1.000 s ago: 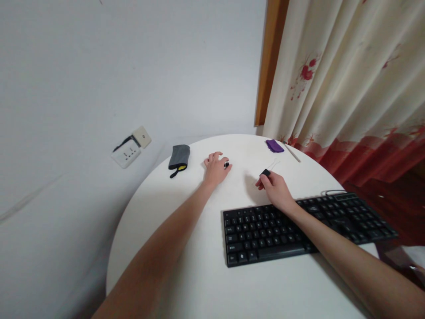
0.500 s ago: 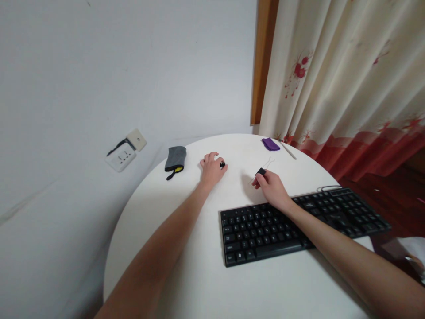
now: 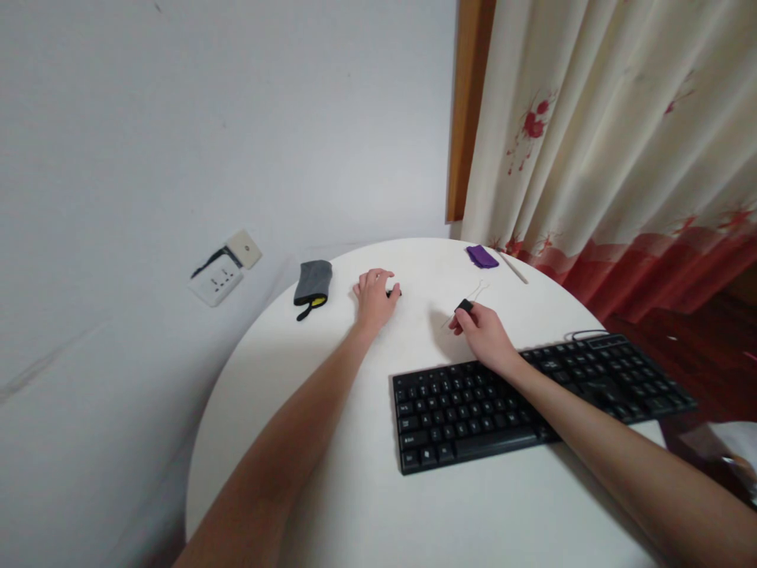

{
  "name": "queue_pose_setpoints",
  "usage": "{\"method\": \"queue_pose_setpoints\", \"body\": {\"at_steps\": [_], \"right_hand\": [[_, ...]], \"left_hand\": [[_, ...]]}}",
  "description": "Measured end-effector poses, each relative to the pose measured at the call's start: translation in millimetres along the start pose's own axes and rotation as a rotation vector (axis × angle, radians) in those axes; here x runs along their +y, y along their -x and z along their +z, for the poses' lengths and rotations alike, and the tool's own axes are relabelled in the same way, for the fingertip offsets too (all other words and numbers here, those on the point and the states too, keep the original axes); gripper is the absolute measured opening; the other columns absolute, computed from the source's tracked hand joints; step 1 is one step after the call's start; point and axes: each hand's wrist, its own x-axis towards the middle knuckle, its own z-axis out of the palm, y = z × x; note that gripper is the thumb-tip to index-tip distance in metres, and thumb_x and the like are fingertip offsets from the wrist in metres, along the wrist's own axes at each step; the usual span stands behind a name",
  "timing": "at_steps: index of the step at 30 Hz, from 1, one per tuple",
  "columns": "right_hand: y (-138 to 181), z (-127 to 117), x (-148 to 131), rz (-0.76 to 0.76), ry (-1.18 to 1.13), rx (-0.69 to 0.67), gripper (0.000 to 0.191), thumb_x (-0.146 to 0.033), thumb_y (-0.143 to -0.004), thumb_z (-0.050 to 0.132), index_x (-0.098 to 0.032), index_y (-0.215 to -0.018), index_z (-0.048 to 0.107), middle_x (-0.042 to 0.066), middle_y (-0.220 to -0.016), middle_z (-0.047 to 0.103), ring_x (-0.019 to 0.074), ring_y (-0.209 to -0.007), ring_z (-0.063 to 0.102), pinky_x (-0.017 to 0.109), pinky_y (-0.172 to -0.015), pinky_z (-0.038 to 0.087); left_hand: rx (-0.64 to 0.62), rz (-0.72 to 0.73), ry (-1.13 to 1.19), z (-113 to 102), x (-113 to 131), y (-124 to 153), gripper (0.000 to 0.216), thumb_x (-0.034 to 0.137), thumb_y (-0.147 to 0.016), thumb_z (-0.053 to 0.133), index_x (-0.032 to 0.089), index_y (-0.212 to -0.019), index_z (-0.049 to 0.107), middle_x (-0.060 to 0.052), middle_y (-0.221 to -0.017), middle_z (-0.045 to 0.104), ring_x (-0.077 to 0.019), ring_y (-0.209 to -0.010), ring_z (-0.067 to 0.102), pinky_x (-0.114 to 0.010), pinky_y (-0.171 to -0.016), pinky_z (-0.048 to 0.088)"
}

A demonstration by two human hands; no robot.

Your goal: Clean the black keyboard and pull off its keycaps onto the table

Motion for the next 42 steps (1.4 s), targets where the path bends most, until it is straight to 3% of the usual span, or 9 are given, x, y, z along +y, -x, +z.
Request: {"method": "queue_pose_setpoints", "body": {"at_steps": [5,8,11,17,21,27,33,38,42], "right_hand": [[0,-5,-4,-0.015,-0.026,0.010,0.026,-0.036,-0.090,0.048,-0.017,-0.075,0.060,0.007,-0.072,0.068,0.0186,-0.066,0.063,0.031,-0.065,0.050],[2,-11,-12,-0.060,-0.102,-0.029,0.021,-0.036,-0.089,0.051,-0.017,-0.085,0.059,0.006,-0.073,0.067,0.0179,-0.066,0.063,0.030,-0.065,0.051],[5,-18,-23,-0.140,-0.135,-0.118,0.017,-0.034,-0.089,0.054,-0.018,-0.096,0.057,0.003,-0.074,0.065,0.0169,-0.067,0.064,0.030,-0.067,0.051],[14,-30,-37,-0.281,0.080,-0.409,0.013,-0.028,-0.091,0.051,-0.020,-0.089,0.061,0.002,-0.075,0.066,0.0167,-0.070,0.061,0.027,-0.065,0.046],[14,-37,-39,-0.312,0.165,-0.510,0.014,-0.025,-0.090,0.052,-0.020,-0.086,0.064,0.001,-0.075,0.067,0.0161,-0.067,0.058,0.027,-0.065,0.044],[10,-46,-40,-0.282,0.105,-0.614,0.016,-0.028,-0.086,0.058,-0.020,-0.087,0.072,0.000,-0.072,0.069,0.0166,-0.066,0.059,0.027,-0.065,0.046],[12,-51,-40,-0.379,0.079,-0.788,0.018,-0.027,-0.086,0.059,-0.019,-0.079,0.074,-0.001,-0.072,0.071,0.0152,-0.062,0.060,0.025,-0.061,0.046],[11,-45,-37,-0.292,0.219,-0.654,0.019,-0.023,-0.086,0.057,-0.018,-0.072,0.068,0.000,-0.063,0.067,0.0155,-0.058,0.058,0.025,-0.057,0.042],[11,-39,-34,-0.214,0.173,-0.644,0.017,-0.022,-0.087,0.054,-0.018,-0.075,0.066,0.001,-0.067,0.069,0.0167,-0.060,0.061,0.026,-0.057,0.043]], "left_hand": [[0.278,-0.126,0.192,-16,-14,-5,0.027,0.014,-0.094,0.037,0.021,-0.110,0.058,-0.007,-0.108,0.066,-0.0224,-0.105,0.056,-0.038,-0.095,0.040],[0.308,-0.110,0.278,-19,-15,-5,0.028,0.012,-0.093,0.036,0.021,-0.106,0.060,-0.006,-0.099,0.068,-0.0210,-0.100,0.059,-0.037,-0.095,0.042],[0.196,-0.007,0.330,-17,-5,-1,0.026,0.013,-0.092,0.039,0.021,-0.100,0.063,-0.005,-0.092,0.068,-0.0207,-0.097,0.061,-0.037,-0.092,0.045],[-0.350,0.458,0.444,-11,26,16,0.030,0.005,-0.084,0.045,0.022,-0.091,0.069,-0.002,-0.091,0.070,-0.0149,-0.084,0.064,-0.029,-0.079,0.050],[-0.548,0.575,0.444,-14,37,22,0.033,0.004,-0.081,0.049,0.025,-0.093,0.071,0.001,-0.093,0.072,-0.0147,-0.086,0.065,-0.028,-0.080,0.049],[-0.622,0.547,0.426,-15,40,23,0.037,0.004,-0.081,0.049,0.028,-0.096,0.073,0.001,-0.093,0.073,-0.0161,-0.088,0.066,-0.031,-0.081,0.050],[-0.607,0.530,0.441,-14,40,23,0.032,0.007,-0.084,0.049,0.026,-0.092,0.074,0.000,-0.093,0.074,-0.0163,-0.089,0.066,-0.030,-0.081,0.050],[-0.599,0.531,0.466,-13,38,23,0.036,0.002,-0.081,0.048,0.026,-0.093,0.073,0.000,-0.093,0.073,-0.0154,-0.088,0.066,-0.030,-0.081,0.050],[-0.616,0.528,0.458,-13,39,23,0.036,0.003,-0.081,0.048,0.026,-0.092,0.073,0.000,-0.095,0.072,-0.0160,-0.089,0.066,-0.031,-0.082,0.051]]}}
